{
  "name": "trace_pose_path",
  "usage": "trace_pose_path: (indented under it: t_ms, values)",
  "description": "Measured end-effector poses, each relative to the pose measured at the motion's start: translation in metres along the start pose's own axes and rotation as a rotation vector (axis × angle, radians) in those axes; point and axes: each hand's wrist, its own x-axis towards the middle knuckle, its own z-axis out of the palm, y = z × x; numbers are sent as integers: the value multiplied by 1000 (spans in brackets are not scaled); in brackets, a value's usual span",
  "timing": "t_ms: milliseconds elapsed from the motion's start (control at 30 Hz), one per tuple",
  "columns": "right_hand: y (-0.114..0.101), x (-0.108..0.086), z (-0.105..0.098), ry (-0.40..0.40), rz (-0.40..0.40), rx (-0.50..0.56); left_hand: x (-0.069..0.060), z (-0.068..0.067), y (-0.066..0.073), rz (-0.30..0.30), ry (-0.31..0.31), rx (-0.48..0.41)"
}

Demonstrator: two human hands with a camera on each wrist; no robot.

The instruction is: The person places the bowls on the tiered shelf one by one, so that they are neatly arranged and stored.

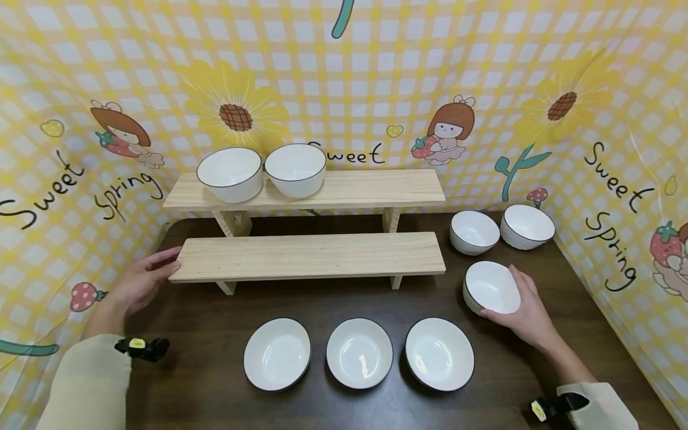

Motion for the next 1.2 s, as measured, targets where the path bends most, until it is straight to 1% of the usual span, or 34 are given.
trace_pose_path:
  t_ms: [167, 367, 433, 567, 667, 800, 1000, 1100, 1200]
  values:
    - [1, -2, -1, 18, -16, -2, 0, 0, 0, 12, 2, 18]
    - [0, -2, -5, 25, -32, 3, 0, 0, 1, 7, 5, 1]
    - [-3, -2, -8, 26, -36, 4, 1, 0, 0, 14, 4, 11]
    - [-10, -1, -15, 28, -50, 2, 2, 0, -1, 33, -5, -51]
    - [-15, 2, -22, 35, -73, 3, 2, 1, -1, 27, -7, -41]
    - [-22, 7, -30, 41, -115, 4, 2, 2, 0, 14, -3, 15]
    - [-33, 12, -41, 47, -161, -3, 0, 1, 0, 15, 8, 30]
    - [-38, 16, -45, 47, -176, -6, 0, 0, 0, 9, 12, 55]
    - [-44, 19, -49, 48, -182, -11, -1, 0, 1, 2, 7, 58]
